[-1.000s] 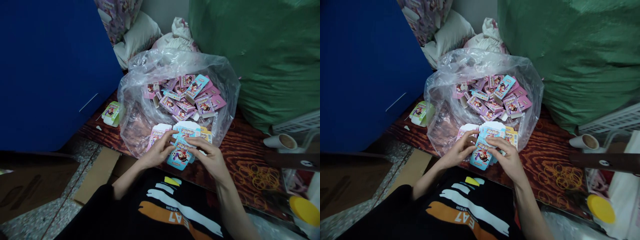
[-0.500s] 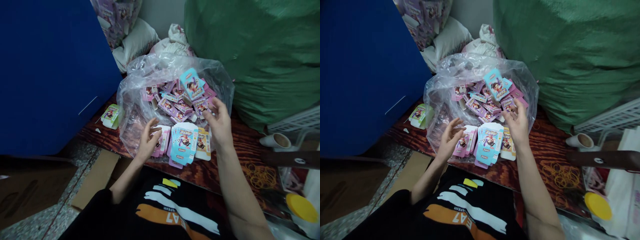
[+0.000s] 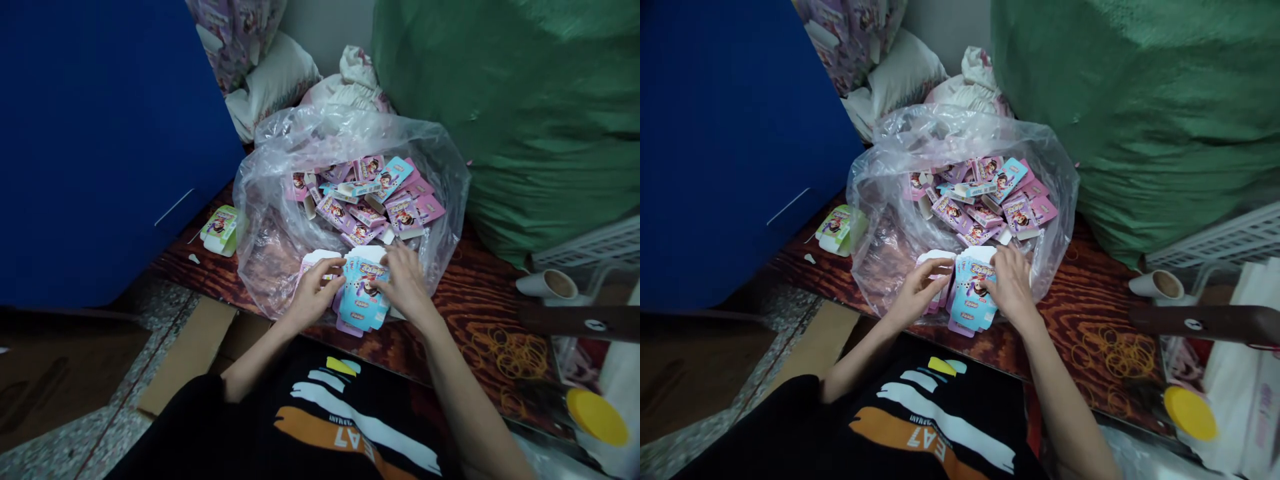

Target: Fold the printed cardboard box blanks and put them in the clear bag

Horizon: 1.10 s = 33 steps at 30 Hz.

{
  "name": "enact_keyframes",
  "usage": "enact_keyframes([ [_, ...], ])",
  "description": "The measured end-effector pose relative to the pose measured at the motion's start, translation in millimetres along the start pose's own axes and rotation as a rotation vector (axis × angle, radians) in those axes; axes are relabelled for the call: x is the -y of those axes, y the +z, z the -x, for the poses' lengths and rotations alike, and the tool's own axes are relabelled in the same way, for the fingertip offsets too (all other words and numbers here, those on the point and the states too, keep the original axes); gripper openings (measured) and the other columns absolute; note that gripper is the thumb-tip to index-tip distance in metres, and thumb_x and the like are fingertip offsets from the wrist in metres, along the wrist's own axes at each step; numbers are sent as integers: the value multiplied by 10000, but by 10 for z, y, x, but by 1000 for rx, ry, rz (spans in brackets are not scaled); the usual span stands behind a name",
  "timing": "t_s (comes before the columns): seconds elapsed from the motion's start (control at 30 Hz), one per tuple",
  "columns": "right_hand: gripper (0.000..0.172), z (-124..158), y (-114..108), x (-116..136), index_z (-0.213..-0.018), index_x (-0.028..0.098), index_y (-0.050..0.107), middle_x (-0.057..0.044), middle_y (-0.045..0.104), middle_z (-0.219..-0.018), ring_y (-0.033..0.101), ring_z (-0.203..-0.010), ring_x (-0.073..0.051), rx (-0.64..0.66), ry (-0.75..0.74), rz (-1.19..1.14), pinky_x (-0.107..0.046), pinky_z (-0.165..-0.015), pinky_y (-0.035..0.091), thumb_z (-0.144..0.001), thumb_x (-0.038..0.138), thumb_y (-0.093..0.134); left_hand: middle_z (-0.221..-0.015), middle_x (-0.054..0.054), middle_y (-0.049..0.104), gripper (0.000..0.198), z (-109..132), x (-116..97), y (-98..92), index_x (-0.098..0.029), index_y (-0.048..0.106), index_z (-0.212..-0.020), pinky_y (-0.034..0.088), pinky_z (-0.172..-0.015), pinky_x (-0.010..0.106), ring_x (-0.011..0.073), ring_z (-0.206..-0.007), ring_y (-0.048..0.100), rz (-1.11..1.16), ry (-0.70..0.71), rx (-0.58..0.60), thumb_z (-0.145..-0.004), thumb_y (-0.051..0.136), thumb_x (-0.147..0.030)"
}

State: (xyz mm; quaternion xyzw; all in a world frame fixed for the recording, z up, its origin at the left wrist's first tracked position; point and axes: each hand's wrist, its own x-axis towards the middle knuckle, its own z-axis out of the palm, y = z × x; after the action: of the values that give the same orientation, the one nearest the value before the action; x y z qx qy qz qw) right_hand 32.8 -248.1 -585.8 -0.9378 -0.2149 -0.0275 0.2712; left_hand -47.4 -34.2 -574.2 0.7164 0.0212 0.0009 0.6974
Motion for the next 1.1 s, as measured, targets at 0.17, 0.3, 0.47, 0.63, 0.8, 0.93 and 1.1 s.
enact_keyframes([
  [0.17,202,111,-388,329,-721,232,631,-87,654,-1312,562,-1253,-319,-97,-39,-430,-537,-1106,389,-862,354,709,-1488,133,553,581,55,-35,-43,-225,598,-1370,433,-1145,448,299,-1395,505,76,35,199,-831,767,-361],
  [0.3,249,250,-547,613,-716,232,658,-75,624,-1412,532,-1335,-315,22,-110,-610,-493,-1113,408,-869,416,730,-1376,117,647,734,41,-15,-17,-247,620,-1357,483,-1086,463,305,-1276,611,331,-115,719,-726,842,-548],
  [0.47,382,285,-540,633,-690,225,657,-81,660,-1376,503,-1374,-306,142,-230,-507,-511,-1116,402,-990,437,558,-1180,89,713,634,84,34,102,-207,704,-1195,520,-1023,427,276,-1116,669,338,-138,839,-677,883,-525],
  [0.63,316,278,-533,600,-798,233,710,-98,609,-1440,422,-1436,-331,114,-231,-327,-574,-1151,346,-991,436,563,-1309,97,662,661,161,50,122,-210,599,-1364,466,-1098,448,280,-1247,612,251,-92,658,-775,836,-391],
  [0.8,378,266,-599,599,-791,249,735,-83,608,-1447,391,-1457,-338,203,-278,-311,-623,-1158,324,-1022,430,496,-1557,137,487,796,184,17,76,-247,420,-1539,363,-1202,498,300,-1452,455,179,-71,637,-830,780,-290],
  [0.93,277,277,-579,603,-848,272,773,-54,490,-1572,273,-1524,-371,315,-294,-268,-681,-1175,268,-975,438,591,-1600,152,421,821,174,-7,60,-235,357,-1572,340,-1213,503,314,-1488,405,182,-71,671,-855,751,-305],
  [1.1,158,286,-433,662,-811,251,793,-85,459,-1593,272,-1511,-416,364,-289,-158,-704,-1150,276,-905,346,709,-1335,141,630,708,139,-6,113,-177,509,-1439,502,-1014,398,289,-1237,603,203,-102,599,-812,788,-352],
])
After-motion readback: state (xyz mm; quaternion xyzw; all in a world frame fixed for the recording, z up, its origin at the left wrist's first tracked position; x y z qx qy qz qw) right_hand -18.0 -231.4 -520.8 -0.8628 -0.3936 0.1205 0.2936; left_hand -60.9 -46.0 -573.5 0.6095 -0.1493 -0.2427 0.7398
